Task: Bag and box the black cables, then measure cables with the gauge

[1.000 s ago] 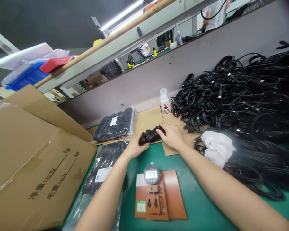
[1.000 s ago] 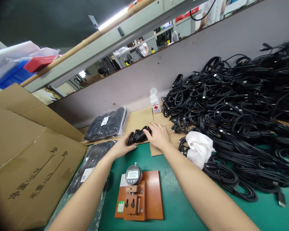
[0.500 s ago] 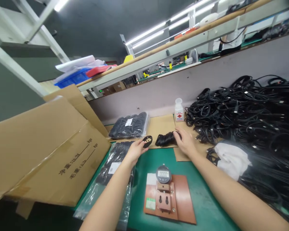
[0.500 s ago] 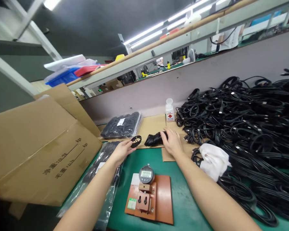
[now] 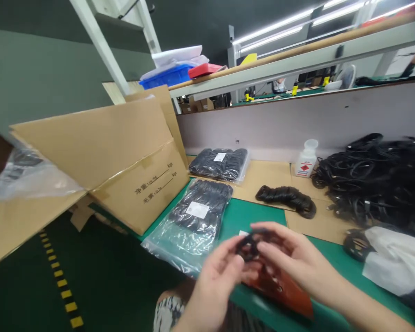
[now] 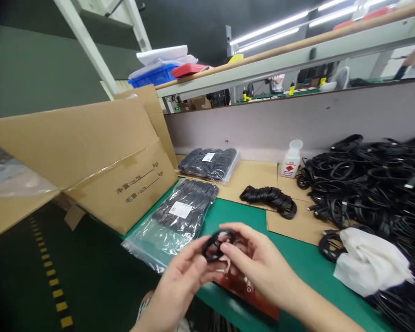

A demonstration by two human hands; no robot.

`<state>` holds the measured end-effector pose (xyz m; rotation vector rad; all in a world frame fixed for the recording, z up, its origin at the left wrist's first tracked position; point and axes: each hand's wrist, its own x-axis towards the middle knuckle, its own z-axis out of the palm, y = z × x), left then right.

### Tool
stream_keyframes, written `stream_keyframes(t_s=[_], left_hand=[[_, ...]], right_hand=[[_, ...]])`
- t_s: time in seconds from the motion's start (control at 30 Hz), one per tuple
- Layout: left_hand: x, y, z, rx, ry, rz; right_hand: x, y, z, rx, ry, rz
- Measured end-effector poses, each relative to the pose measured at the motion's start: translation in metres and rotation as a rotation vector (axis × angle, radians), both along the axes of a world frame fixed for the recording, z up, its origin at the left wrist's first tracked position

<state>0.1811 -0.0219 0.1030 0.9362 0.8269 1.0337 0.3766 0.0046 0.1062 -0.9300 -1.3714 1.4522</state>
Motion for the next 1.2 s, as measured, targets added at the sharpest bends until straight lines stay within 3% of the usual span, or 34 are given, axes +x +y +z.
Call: stream_keyframes(t_s=[0.07, 0.13, 0.23, 0.27, 0.4, 0.53, 0.67, 0.83, 0.97, 1.03, 1.1, 1.13, 1.2], left_hand=[[-0.007, -0.004, 0.001, 0.118, 0.212, -0.06], [-0.011, 0.01, 0.005, 0.318, 0.57, -0.04], [-0.003, 0.063, 0.006, 0.644, 1.368, -0.025], [0.002, 0.084, 0.003, 0.64, 1.455, -0.017], [0.018, 0.147, -0.025, 0.527, 1.621, -0.016], [0.016, 0.16, -0.05, 0.468, 1.707, -0.019], [0.005, 0.164, -0.054, 0.473, 1.728, -0.011], [-0.016, 0.179, -0.044, 0.505, 1.656, 0.035], [-0.017, 0.163, -0.026, 0.607, 1.473, 0.089], [-0.012, 0.132, -0.015, 0.676, 1.332, 0.076], [-0.006, 0.086, -0.005, 0.674, 1.151, 0.026], [-0.002, 0.062, -0.001, 0.504, 0.883, 0.002], [0.005, 0.018, 0.002, 0.115, 0.525, -0.174]], right_hand=[[0.004, -0.008, -0.006, 0.002, -0.004, -0.023], [0.013, -0.007, -0.014, 0.038, -0.015, -0.125], [0.03, 0.003, -0.023, 0.077, 0.001, -0.318], [0.036, 0.006, -0.027, 0.075, 0.022, -0.374], [0.061, 0.015, -0.045, 0.028, 0.078, -0.579], [0.081, 0.018, -0.068, 0.021, 0.044, -0.651], [0.086, 0.017, -0.072, -0.067, 0.082, -0.659], [0.08, 0.011, -0.056, -0.097, 0.152, -0.618], [0.071, 0.003, -0.045, 0.033, 0.168, -0.462], [0.065, -0.004, -0.042, 0.112, 0.116, -0.383], [0.057, -0.014, -0.038, 0.163, 0.067, -0.225], [0.054, -0.02, -0.035, 0.188, 0.044, -0.13], [0.046, -0.029, -0.028, 0.231, -0.004, 0.058]])
